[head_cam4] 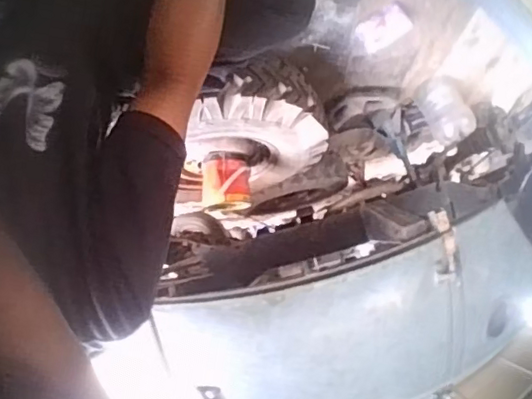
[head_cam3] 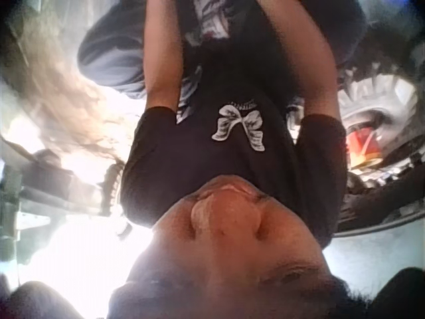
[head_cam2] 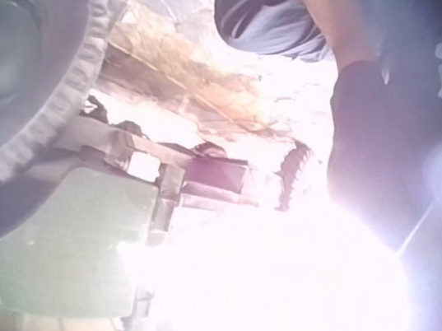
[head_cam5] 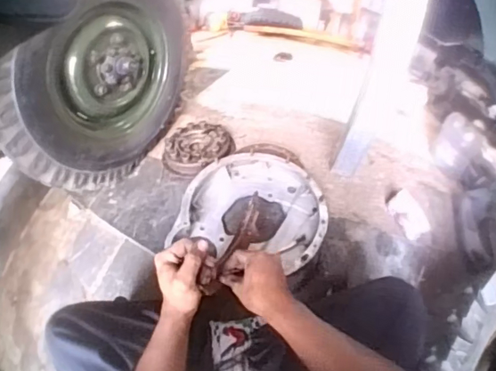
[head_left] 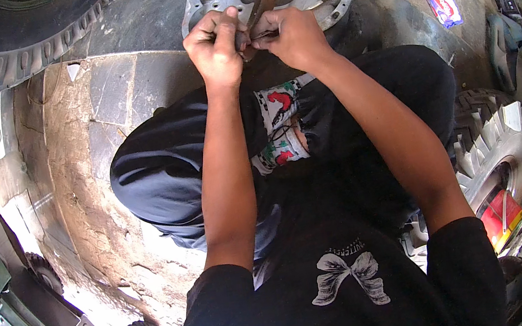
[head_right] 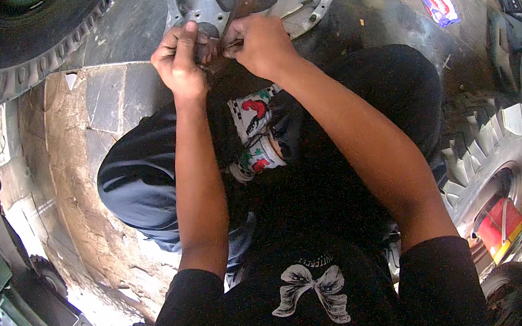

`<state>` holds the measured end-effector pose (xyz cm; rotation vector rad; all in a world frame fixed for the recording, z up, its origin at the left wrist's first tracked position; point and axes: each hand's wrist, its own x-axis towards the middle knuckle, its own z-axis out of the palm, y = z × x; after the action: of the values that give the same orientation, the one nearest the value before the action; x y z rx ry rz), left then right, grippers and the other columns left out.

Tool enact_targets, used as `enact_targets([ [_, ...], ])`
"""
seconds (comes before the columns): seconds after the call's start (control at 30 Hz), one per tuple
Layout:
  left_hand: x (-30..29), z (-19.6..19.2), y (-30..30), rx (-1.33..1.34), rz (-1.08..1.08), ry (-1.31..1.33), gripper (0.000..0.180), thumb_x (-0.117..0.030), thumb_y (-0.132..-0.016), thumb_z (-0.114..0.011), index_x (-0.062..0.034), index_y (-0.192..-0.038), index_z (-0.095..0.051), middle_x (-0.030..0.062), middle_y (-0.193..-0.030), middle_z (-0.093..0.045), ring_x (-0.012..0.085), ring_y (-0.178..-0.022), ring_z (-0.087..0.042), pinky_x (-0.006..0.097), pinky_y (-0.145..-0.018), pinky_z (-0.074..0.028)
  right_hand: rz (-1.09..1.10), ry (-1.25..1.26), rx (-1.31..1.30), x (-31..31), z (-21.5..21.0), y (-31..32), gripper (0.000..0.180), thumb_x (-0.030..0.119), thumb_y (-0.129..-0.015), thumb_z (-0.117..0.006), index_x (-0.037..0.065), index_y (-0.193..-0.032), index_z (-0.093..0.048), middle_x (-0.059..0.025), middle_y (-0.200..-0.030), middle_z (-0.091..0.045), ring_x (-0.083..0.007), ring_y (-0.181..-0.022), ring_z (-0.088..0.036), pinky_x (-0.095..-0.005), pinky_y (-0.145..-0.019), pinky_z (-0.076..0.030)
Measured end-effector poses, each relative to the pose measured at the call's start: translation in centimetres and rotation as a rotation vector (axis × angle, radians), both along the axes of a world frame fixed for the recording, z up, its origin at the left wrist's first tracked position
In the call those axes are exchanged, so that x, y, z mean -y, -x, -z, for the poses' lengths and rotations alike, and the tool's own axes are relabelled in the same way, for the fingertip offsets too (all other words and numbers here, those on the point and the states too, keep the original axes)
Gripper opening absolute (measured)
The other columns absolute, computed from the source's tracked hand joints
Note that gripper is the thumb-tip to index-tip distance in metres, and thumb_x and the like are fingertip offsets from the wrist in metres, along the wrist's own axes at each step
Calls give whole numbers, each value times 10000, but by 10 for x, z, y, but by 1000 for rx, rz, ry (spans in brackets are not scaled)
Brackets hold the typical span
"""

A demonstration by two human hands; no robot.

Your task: The person sits on the floor and cleans a curved brake shoe with a small white block, then fits it into a brake drum housing. The person repeatedly adjusts the shoe and housing, aligning and seating the components by hand.

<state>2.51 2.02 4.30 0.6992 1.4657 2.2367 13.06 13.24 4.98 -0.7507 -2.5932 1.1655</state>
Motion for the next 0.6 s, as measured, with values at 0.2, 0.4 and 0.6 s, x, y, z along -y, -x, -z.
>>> enact_targets([
  [0.2, 1, 0, -2, 20, 3, -11, 325, -91, -986, -675, -11, -677, -614, 42, -610, -606, 84, -469, -476, 263, -447, -364, 1, -4, -88, -7, 15, 0, 242, 66, -821, -818, 25, -1021, -687, -144, -946, -779, -264, -893, -771, -384, -809, -585],
  [0.4, 1, -2, -2, 29, 6, 10, 301, -63, -989, -654, -12, -695, -617, 46, -620, -621, 77, -471, -483, 262, -447, -362, 91, -117, -15, -1, 2, 1, 374, 80, -793, -858, 20, -1021, -568, -173, -964, -766, -302, -950, -765, -417, -794, -582],
  [0.6, 0, 0, -4, -1, -2, -14, 322, -64, -988, -657, -18, -676, -592, 41, -602, -600, 80, -464, -474, 261, -438, -355, 80, -96, -69, -5, 12, 3, 362, 119, -771, -870, 18, -1022, -630, -185, -970, -762, -340, -925, -754, -419, -777, -579],
])
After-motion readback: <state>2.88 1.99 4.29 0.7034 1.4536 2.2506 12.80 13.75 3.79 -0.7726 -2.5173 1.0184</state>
